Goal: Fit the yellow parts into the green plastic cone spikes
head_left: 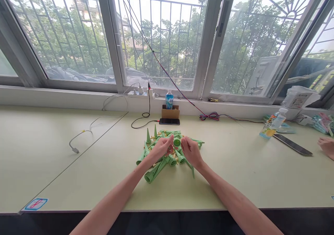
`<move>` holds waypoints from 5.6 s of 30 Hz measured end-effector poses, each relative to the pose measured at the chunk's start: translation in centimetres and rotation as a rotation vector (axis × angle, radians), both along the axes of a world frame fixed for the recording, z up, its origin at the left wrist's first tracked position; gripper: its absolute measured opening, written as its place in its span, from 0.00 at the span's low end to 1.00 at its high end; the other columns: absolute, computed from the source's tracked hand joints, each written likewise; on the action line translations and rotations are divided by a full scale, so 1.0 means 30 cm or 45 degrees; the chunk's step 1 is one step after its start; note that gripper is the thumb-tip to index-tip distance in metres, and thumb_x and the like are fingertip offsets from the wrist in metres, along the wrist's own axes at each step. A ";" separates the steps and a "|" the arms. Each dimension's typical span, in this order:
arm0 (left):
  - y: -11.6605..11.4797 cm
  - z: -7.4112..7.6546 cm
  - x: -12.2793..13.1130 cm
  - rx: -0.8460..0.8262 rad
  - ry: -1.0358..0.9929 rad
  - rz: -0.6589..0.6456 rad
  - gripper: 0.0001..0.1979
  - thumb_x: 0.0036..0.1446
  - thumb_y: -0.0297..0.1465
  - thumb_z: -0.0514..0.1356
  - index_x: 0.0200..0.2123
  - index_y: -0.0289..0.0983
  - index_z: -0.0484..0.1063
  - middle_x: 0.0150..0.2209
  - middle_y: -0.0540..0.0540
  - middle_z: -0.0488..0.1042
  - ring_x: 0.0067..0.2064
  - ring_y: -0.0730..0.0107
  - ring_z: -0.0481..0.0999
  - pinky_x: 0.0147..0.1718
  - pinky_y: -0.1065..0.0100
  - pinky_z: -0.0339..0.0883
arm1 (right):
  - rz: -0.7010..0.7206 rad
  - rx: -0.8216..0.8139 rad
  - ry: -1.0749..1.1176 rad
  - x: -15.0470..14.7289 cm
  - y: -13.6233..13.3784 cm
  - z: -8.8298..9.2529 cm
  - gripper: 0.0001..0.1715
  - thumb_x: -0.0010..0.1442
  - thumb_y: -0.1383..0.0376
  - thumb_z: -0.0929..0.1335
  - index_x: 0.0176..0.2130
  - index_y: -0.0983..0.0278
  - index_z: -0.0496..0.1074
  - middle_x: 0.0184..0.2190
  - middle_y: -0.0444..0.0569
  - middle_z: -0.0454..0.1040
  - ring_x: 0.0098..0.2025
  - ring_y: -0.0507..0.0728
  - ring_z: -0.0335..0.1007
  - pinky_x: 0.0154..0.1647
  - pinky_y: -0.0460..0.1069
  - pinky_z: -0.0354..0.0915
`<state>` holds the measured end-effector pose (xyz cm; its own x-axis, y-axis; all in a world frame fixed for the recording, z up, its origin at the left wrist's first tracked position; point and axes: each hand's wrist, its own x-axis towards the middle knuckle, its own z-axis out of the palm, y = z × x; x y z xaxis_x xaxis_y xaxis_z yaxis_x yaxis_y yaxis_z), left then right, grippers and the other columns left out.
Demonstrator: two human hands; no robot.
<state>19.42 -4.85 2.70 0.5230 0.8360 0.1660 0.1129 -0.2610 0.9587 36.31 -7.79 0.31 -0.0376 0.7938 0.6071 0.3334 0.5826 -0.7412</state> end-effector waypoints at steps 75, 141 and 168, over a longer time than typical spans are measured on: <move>-0.030 0.025 -0.004 0.414 0.038 0.048 0.18 0.54 0.45 0.62 0.28 0.35 0.66 0.33 0.50 0.61 0.31 0.74 0.68 0.24 0.74 0.66 | 0.135 -0.150 0.153 -0.007 0.011 -0.016 0.26 0.67 0.48 0.56 0.26 0.61 0.54 0.15 0.37 0.55 0.15 0.47 0.48 0.16 0.44 0.49; -0.033 0.014 -0.004 0.521 0.083 0.029 0.16 0.56 0.44 0.60 0.32 0.35 0.72 0.36 0.47 0.65 0.30 0.76 0.68 0.24 0.74 0.70 | 0.067 -0.160 0.014 -0.009 0.010 -0.010 0.30 0.67 0.49 0.56 0.20 0.61 0.56 0.13 0.41 0.58 0.16 0.50 0.51 0.19 0.47 0.51; -0.024 0.026 -0.006 0.162 0.165 0.130 0.29 0.57 0.55 0.51 0.23 0.35 0.70 0.14 0.53 0.60 0.18 0.76 0.60 0.18 0.74 0.54 | 0.066 -0.016 -0.025 -0.006 -0.011 0.020 0.25 0.68 0.50 0.55 0.26 0.62 0.58 0.18 0.39 0.57 0.20 0.49 0.51 0.23 0.44 0.52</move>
<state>19.23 -5.56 3.48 0.4602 0.8626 0.2102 0.2656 -0.3597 0.8945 36.13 -8.10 0.89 -0.0904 0.7979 0.5960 0.3176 0.5903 -0.7421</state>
